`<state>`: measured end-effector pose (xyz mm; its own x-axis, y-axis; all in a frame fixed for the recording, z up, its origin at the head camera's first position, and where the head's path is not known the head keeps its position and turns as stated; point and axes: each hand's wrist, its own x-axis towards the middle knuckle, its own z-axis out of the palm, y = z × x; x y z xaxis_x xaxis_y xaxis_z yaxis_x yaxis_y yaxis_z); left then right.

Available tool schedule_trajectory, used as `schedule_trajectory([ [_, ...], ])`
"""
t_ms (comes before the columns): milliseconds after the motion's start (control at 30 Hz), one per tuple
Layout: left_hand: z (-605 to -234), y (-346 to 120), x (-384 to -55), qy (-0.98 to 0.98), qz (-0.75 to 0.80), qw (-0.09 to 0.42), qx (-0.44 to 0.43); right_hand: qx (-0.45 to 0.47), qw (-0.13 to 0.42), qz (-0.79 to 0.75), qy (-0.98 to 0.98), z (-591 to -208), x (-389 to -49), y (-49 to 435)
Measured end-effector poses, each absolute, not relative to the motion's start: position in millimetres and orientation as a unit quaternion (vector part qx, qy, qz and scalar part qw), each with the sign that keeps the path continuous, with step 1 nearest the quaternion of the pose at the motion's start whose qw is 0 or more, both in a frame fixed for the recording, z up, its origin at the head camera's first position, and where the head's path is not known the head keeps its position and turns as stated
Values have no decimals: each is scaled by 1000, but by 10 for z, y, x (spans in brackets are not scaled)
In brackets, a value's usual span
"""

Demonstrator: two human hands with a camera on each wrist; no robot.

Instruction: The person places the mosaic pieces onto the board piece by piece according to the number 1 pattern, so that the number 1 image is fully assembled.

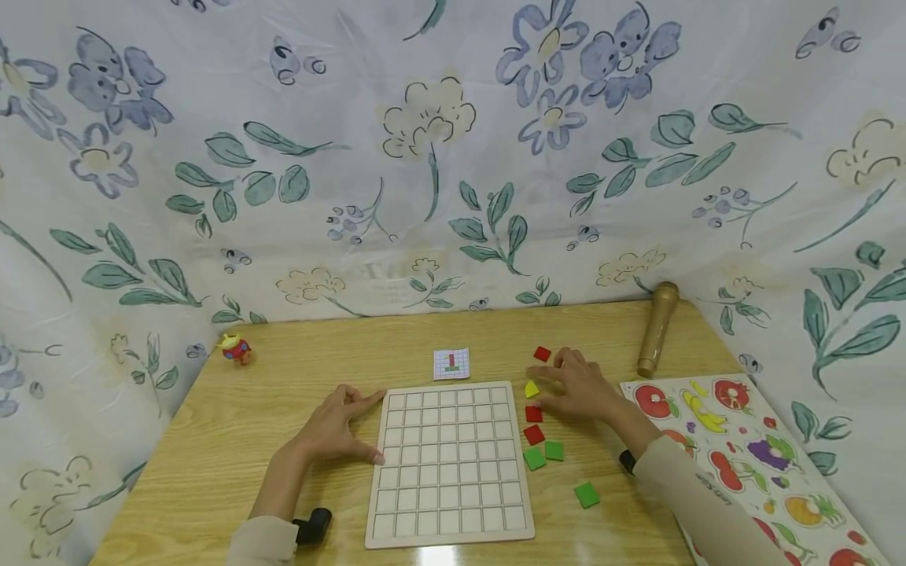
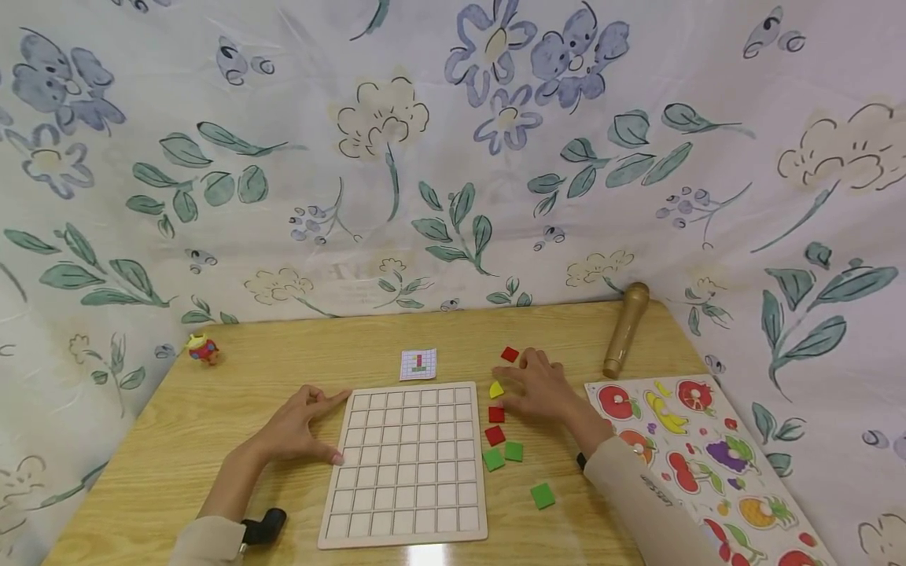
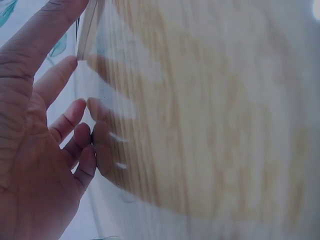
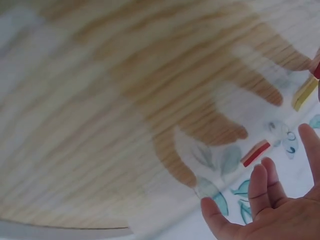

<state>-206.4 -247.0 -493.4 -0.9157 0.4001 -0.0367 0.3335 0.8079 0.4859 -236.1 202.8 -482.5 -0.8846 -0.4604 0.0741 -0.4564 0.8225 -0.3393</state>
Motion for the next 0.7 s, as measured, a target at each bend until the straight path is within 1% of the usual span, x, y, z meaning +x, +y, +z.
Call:
schedule_trajectory([
  [267, -4936, -2465, -2064, 945, 247, 61, 205, -221, 13, -206, 953, -4874, -2392, 2035],
  [700, -4937, -2460, -2063, 946, 246, 66, 198, -230, -2, -223, 947, -4875, -2416, 2030],
])
